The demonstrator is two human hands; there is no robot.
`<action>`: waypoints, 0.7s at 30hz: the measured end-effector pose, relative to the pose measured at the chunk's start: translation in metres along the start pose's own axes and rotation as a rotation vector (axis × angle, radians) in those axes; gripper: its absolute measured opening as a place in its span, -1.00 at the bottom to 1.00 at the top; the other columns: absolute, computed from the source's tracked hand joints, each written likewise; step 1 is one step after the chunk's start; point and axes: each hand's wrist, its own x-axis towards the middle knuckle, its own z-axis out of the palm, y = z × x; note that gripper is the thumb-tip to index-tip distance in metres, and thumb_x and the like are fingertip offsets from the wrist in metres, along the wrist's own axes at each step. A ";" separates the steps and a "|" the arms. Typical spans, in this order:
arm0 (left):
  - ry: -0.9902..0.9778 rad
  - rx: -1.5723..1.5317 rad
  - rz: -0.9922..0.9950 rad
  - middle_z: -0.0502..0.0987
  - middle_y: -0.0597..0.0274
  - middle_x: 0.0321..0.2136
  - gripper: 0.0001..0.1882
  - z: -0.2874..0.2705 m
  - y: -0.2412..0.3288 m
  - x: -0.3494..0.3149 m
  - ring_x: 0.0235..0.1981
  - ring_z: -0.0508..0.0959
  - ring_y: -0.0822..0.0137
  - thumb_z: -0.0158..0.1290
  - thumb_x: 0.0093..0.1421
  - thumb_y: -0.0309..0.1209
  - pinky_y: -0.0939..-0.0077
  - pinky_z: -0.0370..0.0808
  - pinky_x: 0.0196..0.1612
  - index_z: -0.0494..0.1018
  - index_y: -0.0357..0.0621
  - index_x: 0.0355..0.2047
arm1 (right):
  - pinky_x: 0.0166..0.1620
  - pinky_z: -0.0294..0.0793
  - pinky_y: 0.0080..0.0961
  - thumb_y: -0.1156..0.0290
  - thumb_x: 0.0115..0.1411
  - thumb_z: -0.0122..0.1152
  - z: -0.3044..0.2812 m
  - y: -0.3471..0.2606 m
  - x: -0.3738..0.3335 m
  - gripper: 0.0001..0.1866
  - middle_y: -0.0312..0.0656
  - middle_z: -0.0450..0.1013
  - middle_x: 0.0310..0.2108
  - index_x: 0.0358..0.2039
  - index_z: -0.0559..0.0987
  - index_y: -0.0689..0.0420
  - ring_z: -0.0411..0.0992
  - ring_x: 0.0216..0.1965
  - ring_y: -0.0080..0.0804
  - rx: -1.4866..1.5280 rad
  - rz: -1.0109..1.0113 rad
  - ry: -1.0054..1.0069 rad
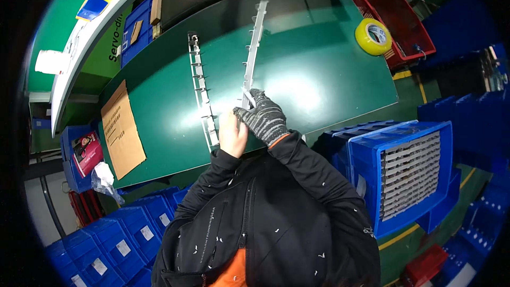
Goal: The person places plastic parts into a storage bin, retrieves molded plastic pieces from a conveyor, trims them using a small blade tool, and stacks them on the workbench.
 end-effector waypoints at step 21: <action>0.098 -0.321 -0.714 0.36 0.31 -0.62 -0.89 -0.036 -0.152 -0.015 -0.60 0.31 0.52 -0.03 0.09 -0.42 0.61 0.29 -0.49 0.35 -0.21 -0.47 | -0.20 0.38 -0.31 0.26 -0.03 0.07 -0.119 0.142 0.035 -0.70 0.03 0.41 -0.37 -0.31 0.49 0.18 0.38 -0.29 -0.06 -0.830 0.101 0.384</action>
